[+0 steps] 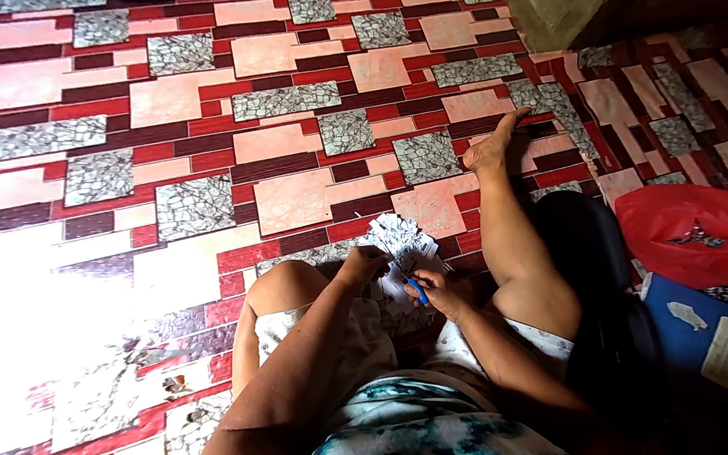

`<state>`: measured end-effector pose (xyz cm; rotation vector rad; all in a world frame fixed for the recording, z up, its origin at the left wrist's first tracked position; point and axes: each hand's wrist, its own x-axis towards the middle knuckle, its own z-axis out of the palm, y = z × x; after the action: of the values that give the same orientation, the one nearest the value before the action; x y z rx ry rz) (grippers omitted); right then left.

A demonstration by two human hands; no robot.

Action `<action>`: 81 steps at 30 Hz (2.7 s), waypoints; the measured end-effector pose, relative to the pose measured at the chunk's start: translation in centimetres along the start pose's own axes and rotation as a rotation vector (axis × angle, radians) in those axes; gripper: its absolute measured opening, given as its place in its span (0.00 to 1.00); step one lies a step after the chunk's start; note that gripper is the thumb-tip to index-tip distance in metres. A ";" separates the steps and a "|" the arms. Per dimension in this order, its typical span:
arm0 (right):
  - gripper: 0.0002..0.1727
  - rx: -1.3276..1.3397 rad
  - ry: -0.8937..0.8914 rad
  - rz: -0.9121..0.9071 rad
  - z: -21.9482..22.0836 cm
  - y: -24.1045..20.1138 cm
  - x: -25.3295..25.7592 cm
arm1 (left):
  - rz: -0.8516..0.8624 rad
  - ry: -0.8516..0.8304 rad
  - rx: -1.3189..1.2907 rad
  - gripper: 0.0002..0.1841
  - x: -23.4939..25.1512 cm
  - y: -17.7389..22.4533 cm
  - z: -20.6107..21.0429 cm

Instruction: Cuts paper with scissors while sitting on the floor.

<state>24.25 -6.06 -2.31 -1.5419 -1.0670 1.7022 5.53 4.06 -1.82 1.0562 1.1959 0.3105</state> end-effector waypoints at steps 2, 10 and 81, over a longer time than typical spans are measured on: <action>0.15 0.001 -0.008 -0.009 0.0 0.1 0.0 | -0.005 0.013 -0.007 0.08 0.0 0.1 0.0; 0.16 -0.031 -0.014 -0.033 -0.1 0.5 0.2 | 0.007 0.041 -0.023 0.08 -0.1 0.1 0.1; 0.18 -0.074 0.071 0.063 0.2 -0.4 0.0 | -0.012 -0.039 0.040 0.12 0.2 -0.3 0.0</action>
<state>24.05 -5.93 -1.94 -1.6859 -1.0661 1.6532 5.48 4.01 -2.21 1.0846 1.1768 0.2565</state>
